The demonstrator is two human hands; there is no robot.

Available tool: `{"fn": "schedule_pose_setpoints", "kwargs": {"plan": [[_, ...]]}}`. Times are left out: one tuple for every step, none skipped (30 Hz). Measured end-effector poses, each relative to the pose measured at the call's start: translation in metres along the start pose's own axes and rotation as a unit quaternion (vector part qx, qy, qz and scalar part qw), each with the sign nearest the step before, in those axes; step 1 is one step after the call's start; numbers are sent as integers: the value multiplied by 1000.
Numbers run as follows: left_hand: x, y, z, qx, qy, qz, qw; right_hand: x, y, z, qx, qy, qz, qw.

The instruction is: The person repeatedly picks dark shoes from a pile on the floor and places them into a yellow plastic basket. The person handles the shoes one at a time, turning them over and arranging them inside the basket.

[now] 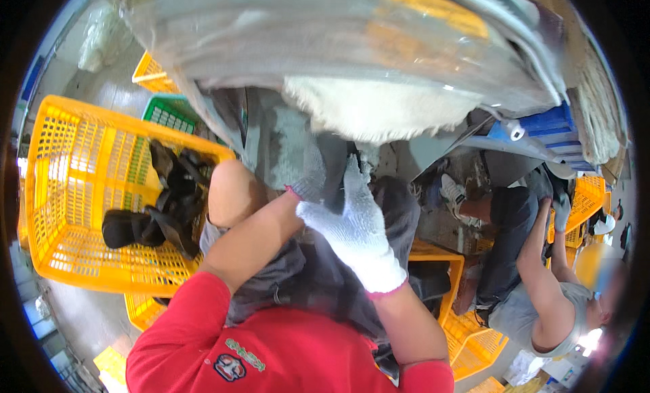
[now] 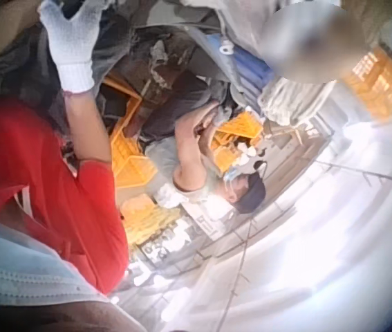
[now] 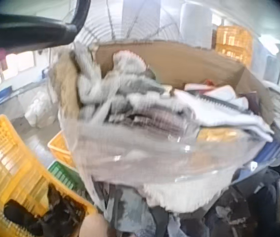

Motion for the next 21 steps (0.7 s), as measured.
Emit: {"fn": "schedule_pose_setpoints", "kwargs": {"plan": [[-2, 0, -2, -1, -11, -4, 1000, 1, -5, 1, -2, -81, 15, 997], [-4, 1, -4, -4, -23, -10, 1000, 5, -16, -11, 74, -174, 91, 978], [-7, 2, -6, -6, -40, -18, 999, 3, -14, -18, 148, -260, 128, 946], [-11, 3, -8, -11, -58, -28, 998, -5, -4, -21, 177, -106, 174, 963], [-16, 5, -8, -27, -71, -38, 996, -22, 11, -30, 212, 50, 163, 962], [-21, 8, -5, -49, -70, -53, 995, -39, 39, -33, 228, 121, 158, 953], [-28, 14, -1, -78, -57, -82, 992, -55, 63, -35, 174, 182, 112, 961], [-35, 22, 4, -106, -54, -116, 986, -79, 97, -35, 133, 275, 11, 952], [-37, 31, 8, -126, -79, -129, 981, -102, 129, -45, 93, 286, -59, 952], [-27, 36, 5, -110, -237, -53, 964, -119, 170, -63, 90, 256, -125, 954], [-16, 43, 3, -73, -386, 13, 920, -150, 216, -82, 79, 253, -193, 945], [-14, 50, 5, -84, -388, 12, 918, -173, 259, -110, 132, 235, -265, 926], [-14, 55, 12, -116, -419, 16, 901, -198, 307, -145, 211, 137, -363, 897], [-9, 59, 17, -132, -436, 40, 889, -215, 349, -177, 277, 58, -444, 850], [-9, 62, 23, -161, -462, 36, 872, -221, 386, -196, 307, 65, -533, 786], [-6, 64, 25, -162, -550, 48, 818, -216, 410, -228, 377, -4, -561, 737], [23, 65, 22, -31, -673, 168, 720, -201, 413, -255, 361, -135, -563, 731], [46, 75, 24, 96, -777, 255, 567, -184, 414, -281, 420, -156, -542, 710], [53, 83, 32, 134, -855, 290, 410, -167, 414, -305, 504, -173, -511, 674], [63, 95, 36, 187, -873, 329, 307, -160, 406, -323, 523, -150, -495, 677], [49, 87, 18, 48, -796, 210, 566, -156, 395, -340, 541, -119, -461, 693]]}}
Point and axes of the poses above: each hand's wrist, its own y-axis away from the middle knuckle, its own x-axis out of the palm, z = x × y, the point moved 8 cm from there along -y, towards the middle knuckle, and after that the axes turned 2 degrees about -y, right-handed, at the moved point
